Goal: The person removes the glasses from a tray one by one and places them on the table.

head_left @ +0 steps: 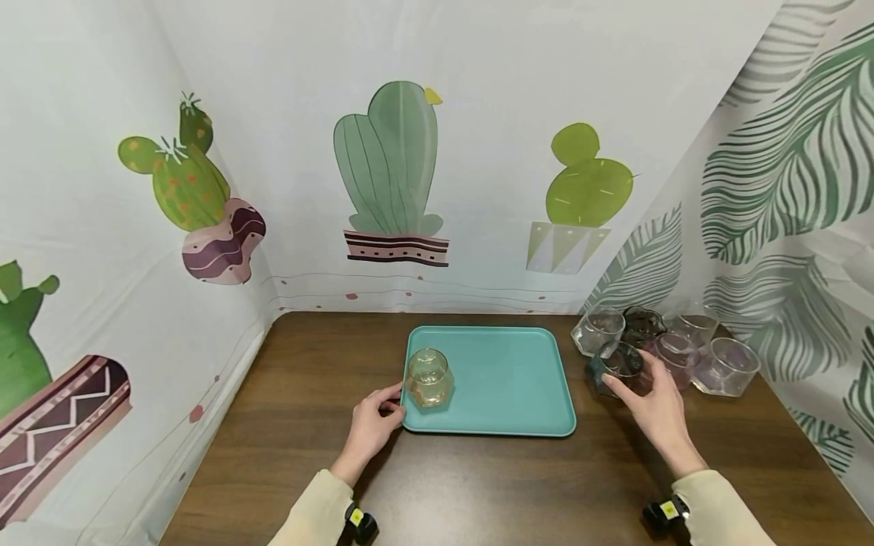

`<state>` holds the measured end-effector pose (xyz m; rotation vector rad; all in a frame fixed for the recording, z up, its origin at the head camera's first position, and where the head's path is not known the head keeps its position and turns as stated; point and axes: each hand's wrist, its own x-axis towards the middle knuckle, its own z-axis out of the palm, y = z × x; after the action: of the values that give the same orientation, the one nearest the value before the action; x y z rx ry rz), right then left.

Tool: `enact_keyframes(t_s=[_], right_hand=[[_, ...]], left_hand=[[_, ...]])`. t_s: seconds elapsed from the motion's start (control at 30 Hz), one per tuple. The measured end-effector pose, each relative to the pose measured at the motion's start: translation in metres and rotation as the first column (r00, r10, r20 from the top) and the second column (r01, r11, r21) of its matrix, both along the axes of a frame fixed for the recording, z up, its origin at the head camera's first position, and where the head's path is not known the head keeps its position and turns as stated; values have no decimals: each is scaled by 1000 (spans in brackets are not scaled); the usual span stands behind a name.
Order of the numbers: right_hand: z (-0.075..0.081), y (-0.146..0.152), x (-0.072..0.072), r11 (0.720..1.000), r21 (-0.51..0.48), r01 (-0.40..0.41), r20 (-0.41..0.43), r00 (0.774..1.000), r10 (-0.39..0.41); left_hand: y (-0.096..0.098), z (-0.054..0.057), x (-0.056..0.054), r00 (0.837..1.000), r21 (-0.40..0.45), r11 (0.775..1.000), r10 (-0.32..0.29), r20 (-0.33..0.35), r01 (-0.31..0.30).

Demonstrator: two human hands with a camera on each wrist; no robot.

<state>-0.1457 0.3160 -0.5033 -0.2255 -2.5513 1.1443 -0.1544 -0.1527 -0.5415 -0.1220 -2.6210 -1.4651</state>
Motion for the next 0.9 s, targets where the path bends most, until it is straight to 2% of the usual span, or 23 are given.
enact_keyframes(t_s=[0.37,0.57,0.67,0.9], right_hand=[[-2,1,0,1000,-10,-11,18,1000,12],[-2,2,2,1000,-20,10,58,998,-9],[-1,2,4,999,-22,28,73,997,-26],[0,4,7,999,1,39,31,999,-39]], left_hand=[[0,-1,-2,999,2,1000,14,34,-14],[0,0,0,1000,2,1000,-3,-10,3],[0,0,0,1000,5,1000,1,-5,-1],[-1,-1,-2,1000,-3,1000,10,26,-10]])
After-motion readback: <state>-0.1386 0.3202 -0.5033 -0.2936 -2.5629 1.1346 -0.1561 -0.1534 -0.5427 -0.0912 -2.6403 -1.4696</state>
